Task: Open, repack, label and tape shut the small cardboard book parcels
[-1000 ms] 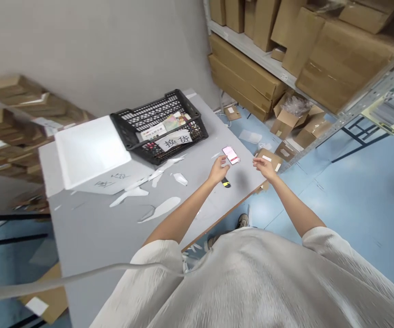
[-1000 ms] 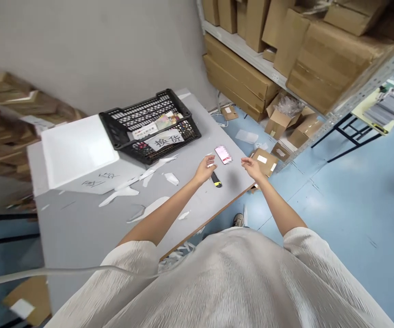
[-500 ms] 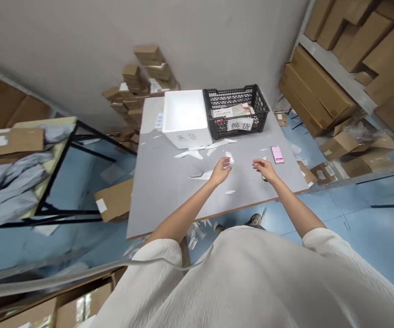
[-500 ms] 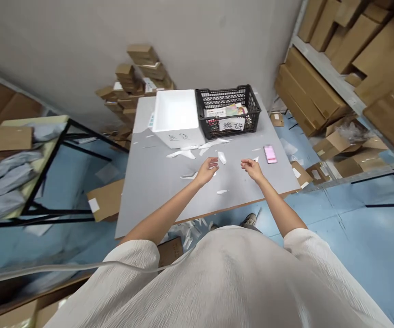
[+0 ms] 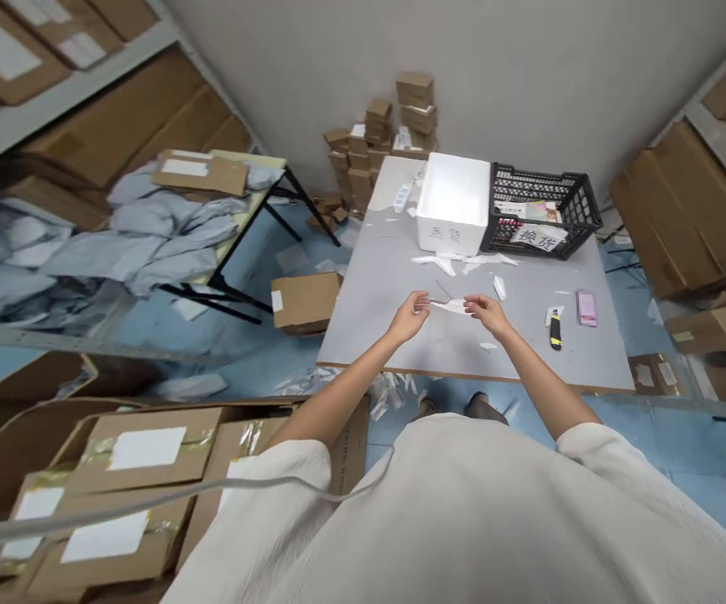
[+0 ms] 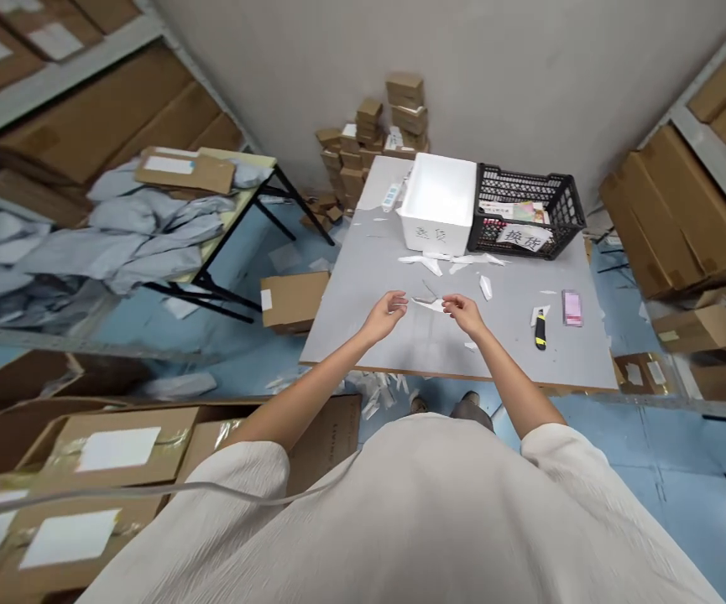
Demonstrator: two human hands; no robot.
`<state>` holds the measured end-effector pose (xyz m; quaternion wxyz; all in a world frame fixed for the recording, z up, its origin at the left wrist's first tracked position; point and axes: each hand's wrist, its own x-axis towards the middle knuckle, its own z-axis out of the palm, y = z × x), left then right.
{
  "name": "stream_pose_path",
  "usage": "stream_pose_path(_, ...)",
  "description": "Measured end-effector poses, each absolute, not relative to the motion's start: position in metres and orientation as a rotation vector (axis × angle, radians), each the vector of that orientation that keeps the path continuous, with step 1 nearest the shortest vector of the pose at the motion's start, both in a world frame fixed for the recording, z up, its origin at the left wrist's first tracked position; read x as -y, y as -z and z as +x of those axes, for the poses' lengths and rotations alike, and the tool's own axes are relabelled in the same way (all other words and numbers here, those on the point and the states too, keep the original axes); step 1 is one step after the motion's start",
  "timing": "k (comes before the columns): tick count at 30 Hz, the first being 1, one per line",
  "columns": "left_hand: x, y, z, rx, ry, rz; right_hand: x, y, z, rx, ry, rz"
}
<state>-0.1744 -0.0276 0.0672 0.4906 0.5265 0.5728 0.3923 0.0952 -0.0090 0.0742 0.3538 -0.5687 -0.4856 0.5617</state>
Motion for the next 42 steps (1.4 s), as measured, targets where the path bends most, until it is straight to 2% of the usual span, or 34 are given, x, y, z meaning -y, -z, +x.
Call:
stream_pose_path(10,0.09,-0.065,-0.258,-1.649,-1.268,1.056,-0.037,-0.074,-0.011,1.65,-1.678,-1.256)
stream_pose_path(17,0.183,-0.061,-0.296,-1.917,-1.44,0.779,-0.025,-0.054,-0.102,1.924,-1.923,-1.031)
stream_pose_path(32,0.378,-0.065,-0.329,-2.21,-1.734,0.284,0.112,-0.049,-0.261,2.385,-2.169,-0.501)
stream_pose_path(42,0.521,-0.09,-0.359,-2.614,-1.715,0.342,0.257,-0.051,-0.372,2.59,-2.222,-0.138)
